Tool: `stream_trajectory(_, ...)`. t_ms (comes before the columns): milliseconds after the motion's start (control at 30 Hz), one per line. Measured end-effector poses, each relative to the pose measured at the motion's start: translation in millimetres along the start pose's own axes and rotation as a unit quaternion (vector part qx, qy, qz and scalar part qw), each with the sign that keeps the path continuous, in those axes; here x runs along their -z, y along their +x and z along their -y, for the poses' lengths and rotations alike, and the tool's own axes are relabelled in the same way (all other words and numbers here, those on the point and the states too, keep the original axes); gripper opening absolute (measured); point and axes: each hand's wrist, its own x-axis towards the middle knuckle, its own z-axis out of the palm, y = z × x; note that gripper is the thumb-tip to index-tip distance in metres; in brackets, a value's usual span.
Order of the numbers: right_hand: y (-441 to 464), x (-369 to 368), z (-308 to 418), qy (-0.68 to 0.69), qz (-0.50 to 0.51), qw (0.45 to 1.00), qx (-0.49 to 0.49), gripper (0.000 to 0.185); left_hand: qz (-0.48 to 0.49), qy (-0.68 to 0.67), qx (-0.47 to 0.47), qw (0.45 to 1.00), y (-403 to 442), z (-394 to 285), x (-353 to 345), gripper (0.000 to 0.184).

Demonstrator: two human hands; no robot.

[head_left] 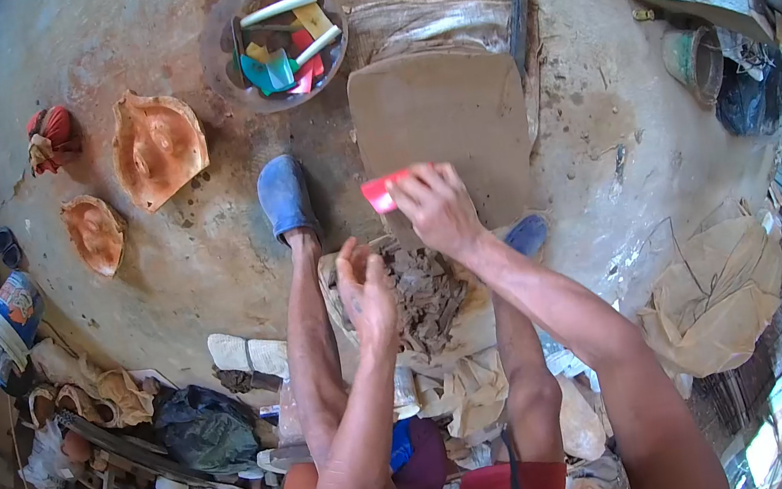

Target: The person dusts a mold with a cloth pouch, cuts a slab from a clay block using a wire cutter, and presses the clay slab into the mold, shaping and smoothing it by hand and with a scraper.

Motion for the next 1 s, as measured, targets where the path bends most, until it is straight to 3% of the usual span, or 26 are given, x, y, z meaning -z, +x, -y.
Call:
stream_trajectory(200,-105.7,-2.5,34.8,0.001,0.100,0.995,0.027,0.035,-0.039,-0.034,0.064,0.997,8.6,-21.9,19.8,0.050)
stream_trajectory(267,-112.8,0.9,28.4,0.051,0.194,0.979,0.039,0.037,-0.034,-0.029,0.064,0.997,7.5,-8.5,13.6,0.051)
stream_trajectory(433,55.7,29.9,-60.7,-0.038,-0.114,0.993,0.000,0.032,0.067,-0.053,0.130,0.988,1.8,53.1,7.6,0.060)
stream_trajectory(533,83.1,20.5,-85.6,-0.049,-0.102,0.994,0.007,0.031,0.087,-0.171,0.244,0.951,-9.3,74.5,-1.9,0.078)
stream_trajectory(633,5.3,14.0,-50.0,-0.070,-0.023,0.997,0.010,0.032,0.108,-0.227,0.271,0.929,-15.6,79.1,-9.7,0.080)
stream_trajectory(667,-34.4,10.8,-37.5,-0.063,-0.005,0.998,0.020,0.033,0.134,-0.239,0.272,0.923,-13.5,76.7,-12.9,0.089)
stream_trajectory(800,-116.8,22.7,-6.2,0.034,0.105,0.994,0.012,0.033,0.110,-0.256,0.262,0.924,-6.7,78.2,-19.5,0.095)
stream_trajectory(900,-94.8,36.0,-23.7,-0.003,0.068,0.998,0.019,0.025,0.119,-0.265,0.244,0.925,2.9,73.4,-28.0,0.097)
stream_trajectory(933,-60.2,35.3,-45.4,-0.005,-0.031,0.999,0.015,0.022,0.115,-0.275,0.237,0.925,3.1,70.6,-30.7,0.099)
stream_trajectory(1000,16.2,45.4,-87.9,-0.082,-0.129,0.988,-0.009,0.026,0.121,-0.308,0.227,0.916,-3.4,68.2,-33.0,0.099)
